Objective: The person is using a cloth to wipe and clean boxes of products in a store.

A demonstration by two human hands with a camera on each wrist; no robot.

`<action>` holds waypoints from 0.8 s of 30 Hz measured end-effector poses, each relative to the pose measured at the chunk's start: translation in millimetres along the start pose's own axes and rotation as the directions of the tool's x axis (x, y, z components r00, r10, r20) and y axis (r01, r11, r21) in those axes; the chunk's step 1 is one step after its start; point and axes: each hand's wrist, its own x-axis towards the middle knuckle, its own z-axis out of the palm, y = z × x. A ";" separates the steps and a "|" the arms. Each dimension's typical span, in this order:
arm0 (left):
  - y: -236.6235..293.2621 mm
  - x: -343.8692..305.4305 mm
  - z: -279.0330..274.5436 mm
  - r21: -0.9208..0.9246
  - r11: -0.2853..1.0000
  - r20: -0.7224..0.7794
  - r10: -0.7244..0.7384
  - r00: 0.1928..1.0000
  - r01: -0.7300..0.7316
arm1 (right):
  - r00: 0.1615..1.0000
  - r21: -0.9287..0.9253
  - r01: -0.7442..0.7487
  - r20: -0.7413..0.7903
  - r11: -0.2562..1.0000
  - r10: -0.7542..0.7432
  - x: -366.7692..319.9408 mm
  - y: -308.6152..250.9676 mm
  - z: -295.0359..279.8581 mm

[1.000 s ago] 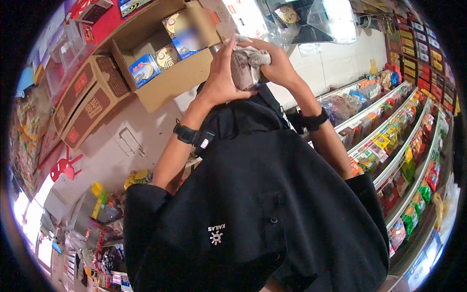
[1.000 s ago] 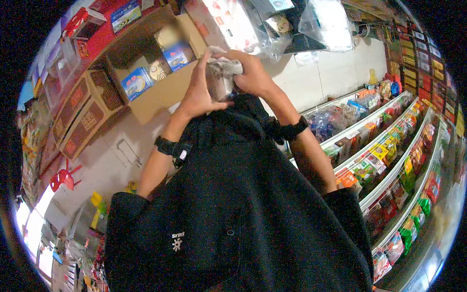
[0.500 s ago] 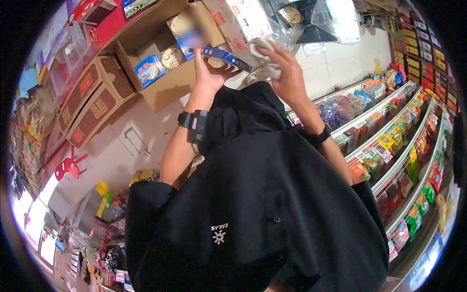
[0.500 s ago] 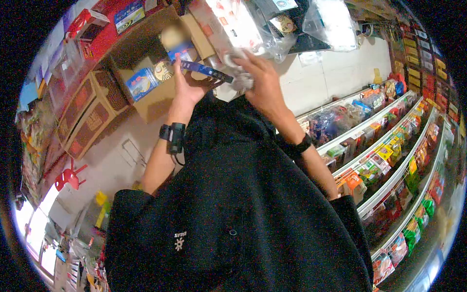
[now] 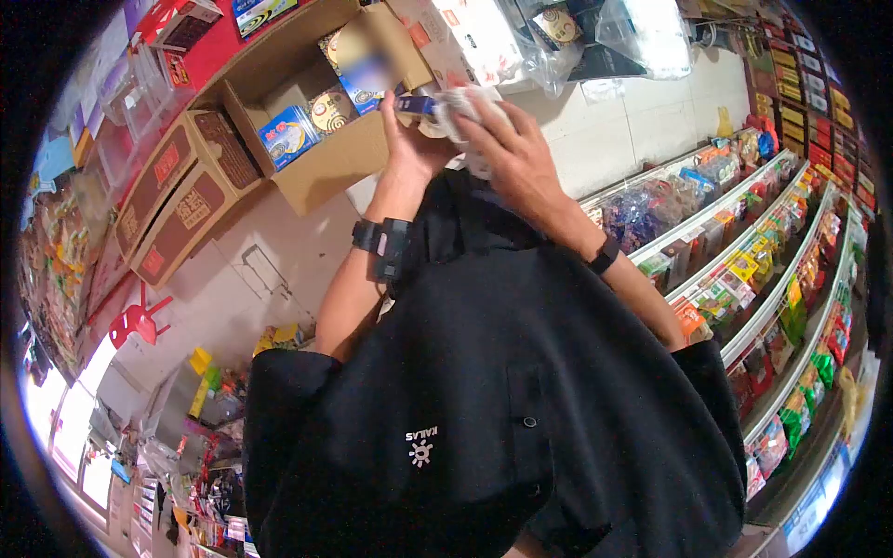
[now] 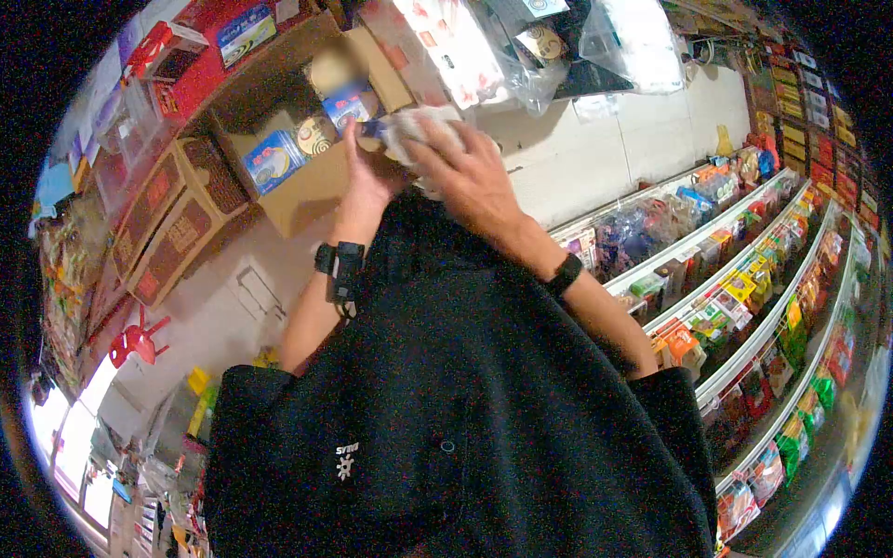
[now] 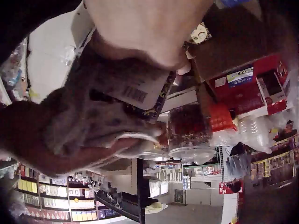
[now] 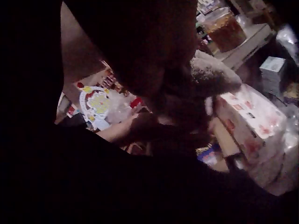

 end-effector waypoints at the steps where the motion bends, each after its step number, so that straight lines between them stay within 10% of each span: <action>1: -2.3 0.4 -0.5 0.005 1.000 -0.001 -0.003 1.000 0.003 | 1.000 0.001 -0.005 -0.003 1.000 0.005 8.7 -8.8 -2.6; 19: 24.1 1.6 -12.8 -0.136 0.990 0.047 0.045 0.998 -0.039 | 0.993 0.044 -0.088 0.079 0.995 0.085 -42.3 19.3 1.5; 21: 33.0 -4.9 -8.0 -0.095 0.995 -0.106 -0.013 0.994 0.002 | 0.918 0.052 -0.311 0.275 0.949 0.286 -64.0 33.9 0.7; 24: 20.5 19.6 -28.3 0.238 0.963 -0.251 0.190 0.949 -0.130 | 0.917 0.156 -0.385 0.174 0.910 0.358 -51.5 36.1 -3.2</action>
